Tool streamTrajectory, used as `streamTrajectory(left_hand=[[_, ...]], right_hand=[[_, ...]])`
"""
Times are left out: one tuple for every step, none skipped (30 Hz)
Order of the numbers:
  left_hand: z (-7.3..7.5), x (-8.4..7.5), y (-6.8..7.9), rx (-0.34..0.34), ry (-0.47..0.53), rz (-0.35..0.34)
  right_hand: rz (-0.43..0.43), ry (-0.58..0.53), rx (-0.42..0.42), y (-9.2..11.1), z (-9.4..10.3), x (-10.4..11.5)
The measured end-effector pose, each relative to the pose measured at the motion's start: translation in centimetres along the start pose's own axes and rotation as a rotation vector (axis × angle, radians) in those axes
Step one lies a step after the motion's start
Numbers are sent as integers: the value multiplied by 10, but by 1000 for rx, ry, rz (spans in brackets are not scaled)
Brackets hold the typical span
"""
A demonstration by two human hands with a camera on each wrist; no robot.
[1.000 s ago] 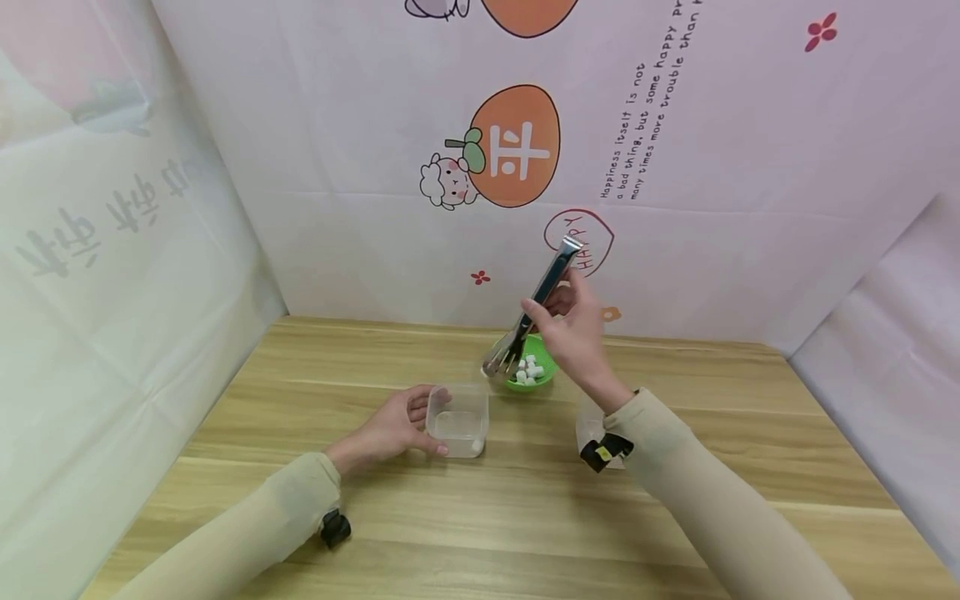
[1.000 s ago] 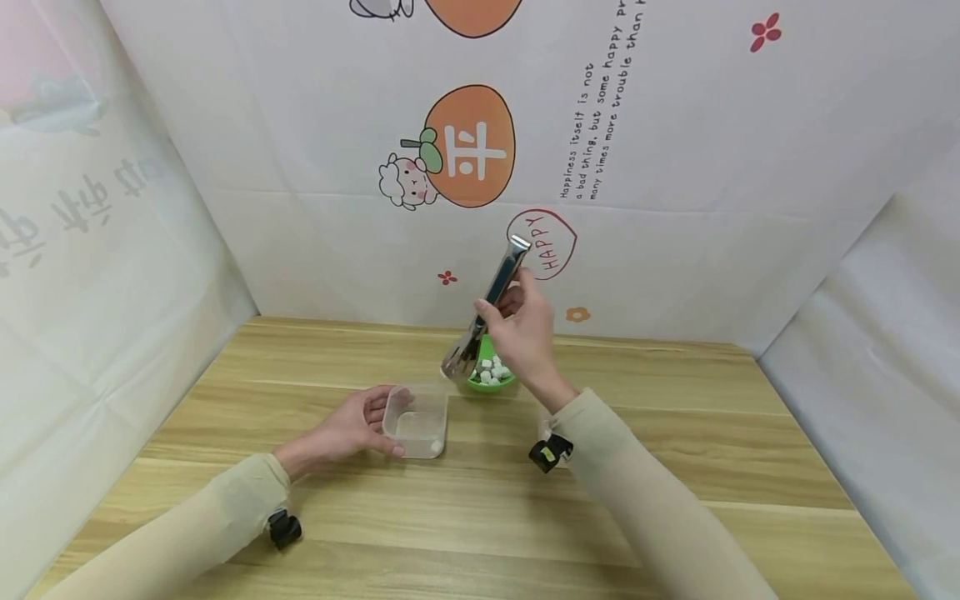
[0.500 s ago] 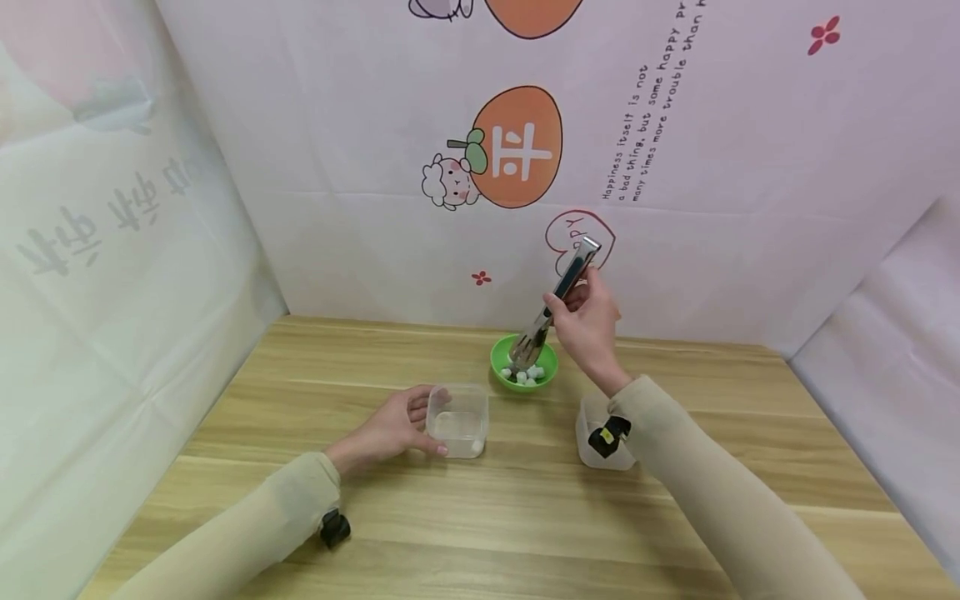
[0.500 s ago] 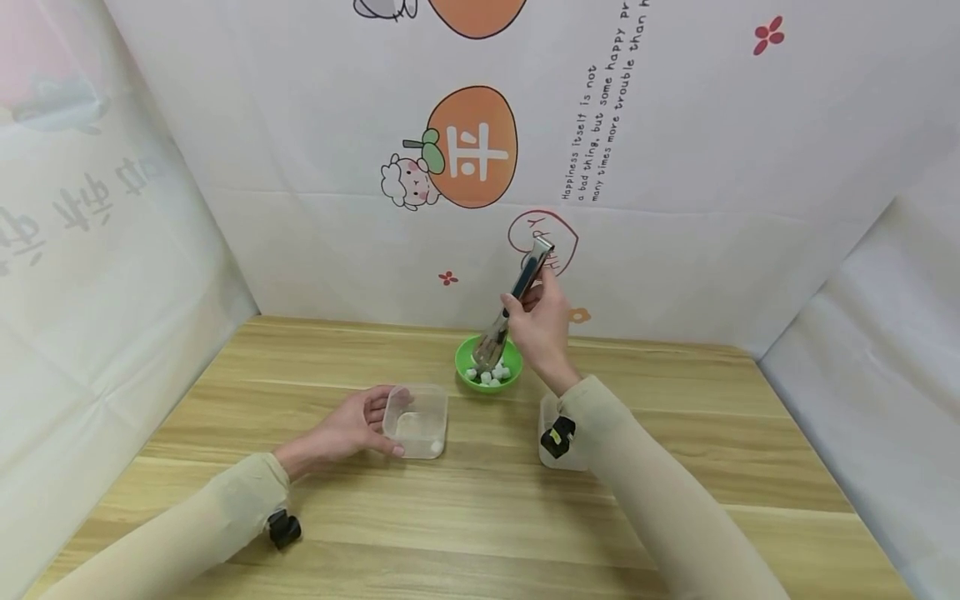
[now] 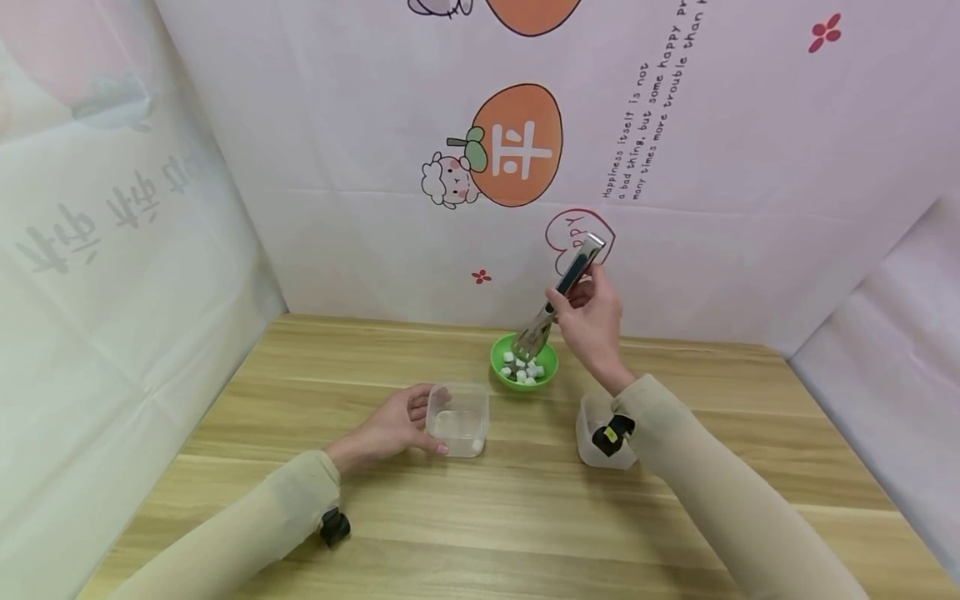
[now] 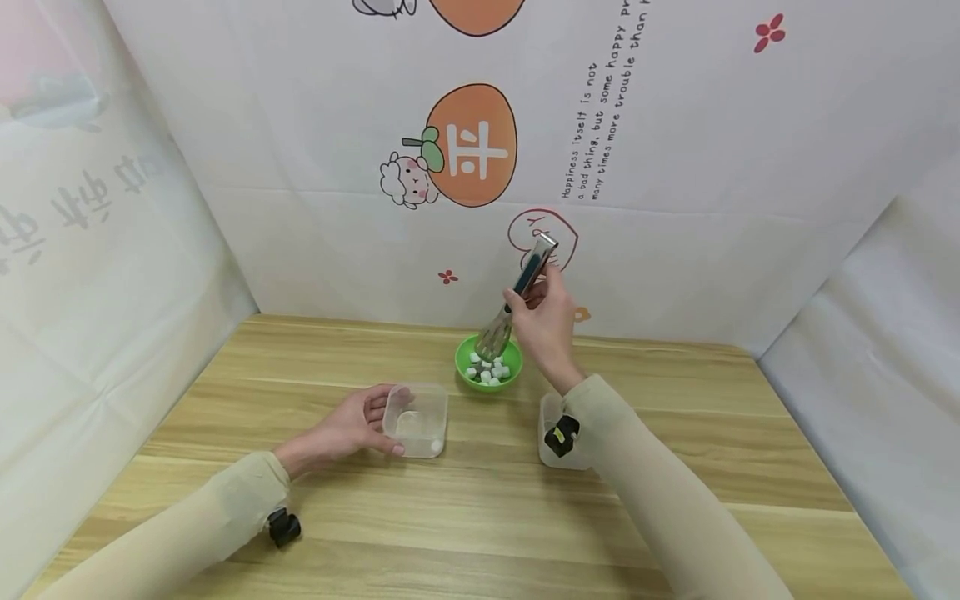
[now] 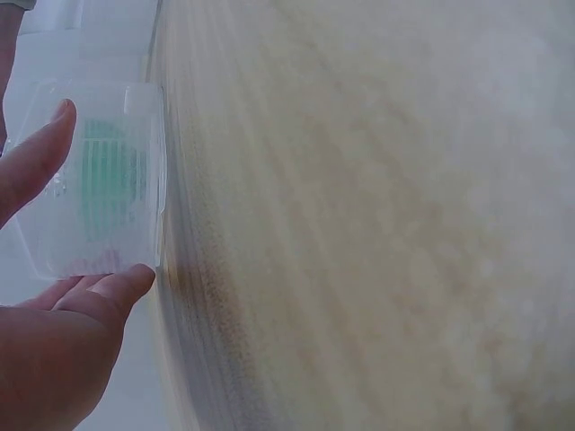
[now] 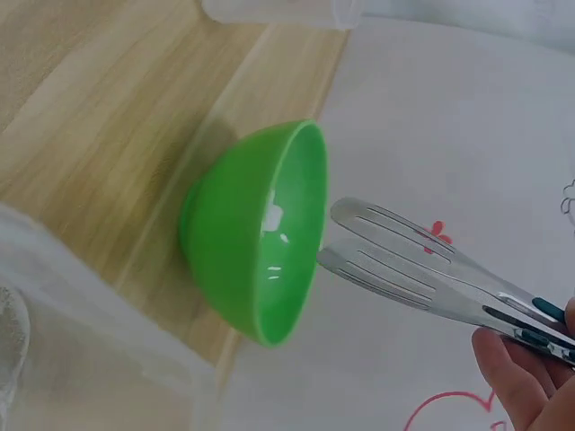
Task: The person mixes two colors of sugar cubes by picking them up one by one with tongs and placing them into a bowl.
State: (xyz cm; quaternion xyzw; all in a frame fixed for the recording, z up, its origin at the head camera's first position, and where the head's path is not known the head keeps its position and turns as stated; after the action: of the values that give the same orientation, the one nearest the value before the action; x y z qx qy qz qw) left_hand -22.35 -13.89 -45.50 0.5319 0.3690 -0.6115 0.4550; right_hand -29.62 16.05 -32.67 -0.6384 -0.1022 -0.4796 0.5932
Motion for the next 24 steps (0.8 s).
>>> streamTrajectory(left_hand=[[0,0,0,1,0,0],[-1,0,0,2,1,0],[-1,0,0,2,5,0],[-1,0,0,3,9,-1],[-1,0,0,3,13,-2],[-1,0,0,1,14,-3],[-1,0,1,1,15,-4],[-1,0,1,2,19,-6],[-1,-1,1,3,21,-8],[-1,-1,1,5,22,-10],[-1,-1,1,6,23,-13],[-2,-2,1,8,22,-13],[-2,-2,1,8,24,-15],[-2,-3,2,7,24,-14],[-2,-3,2,7,20,-13],[-2,-4,2,5,19,-12],[-2,-4,2,4,19,-11],[-2,-4,2,2,16,-9],[-2,-4,2,1,15,-9],[-2,-4,2,1,12,-7],[-1,-4,2,0,8,-7],[-1,-4,2,-2,5,-6],[-1,-3,2,-1,-1,-6],[-1,-3,2,-2,-8,-6]], right_hand=[[14,-4,6,0,1,2],[25,-10,15,0,1,5],[35,-14,27,0,1,8],[40,-16,39,1,1,11],[41,-19,53,2,1,14],[44,-22,67,3,1,17],[43,-23,85,4,2,20],[39,-23,100,6,2,23],[40,-26,112,7,3,25],[41,-32,124,9,4,28],[45,-38,134,10,5,32],[51,-46,144,11,6,35],[53,-56,156,13,6,39],[58,-69,167,14,6,43],[62,-80,178,15,5,47],[65,-89,189,17,5,50],[67,-96,198,18,5,54],[69,-102,208,20,4,56],[70,-109,218,21,3,60],[73,-113,227,23,3,62],[77,-116,236,25,2,65],[81,-122,247,27,0,67],[83,-127,257,28,-1,70],[88,-132,267,30,-2,72]])
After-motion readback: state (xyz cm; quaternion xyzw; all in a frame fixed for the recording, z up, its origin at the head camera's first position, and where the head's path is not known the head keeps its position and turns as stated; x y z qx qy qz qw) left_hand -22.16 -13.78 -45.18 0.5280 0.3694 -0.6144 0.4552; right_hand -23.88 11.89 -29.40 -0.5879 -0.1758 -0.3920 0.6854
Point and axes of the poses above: each hand's wrist, its own y-axis away from the middle knuckle, its own z-axis out of the back of the hand, x = y × z, the point moved 3 cm from there along -y, towards the middle knuckle, and after that the axes turned 10 degrees about -x, right-handed, at the moved point
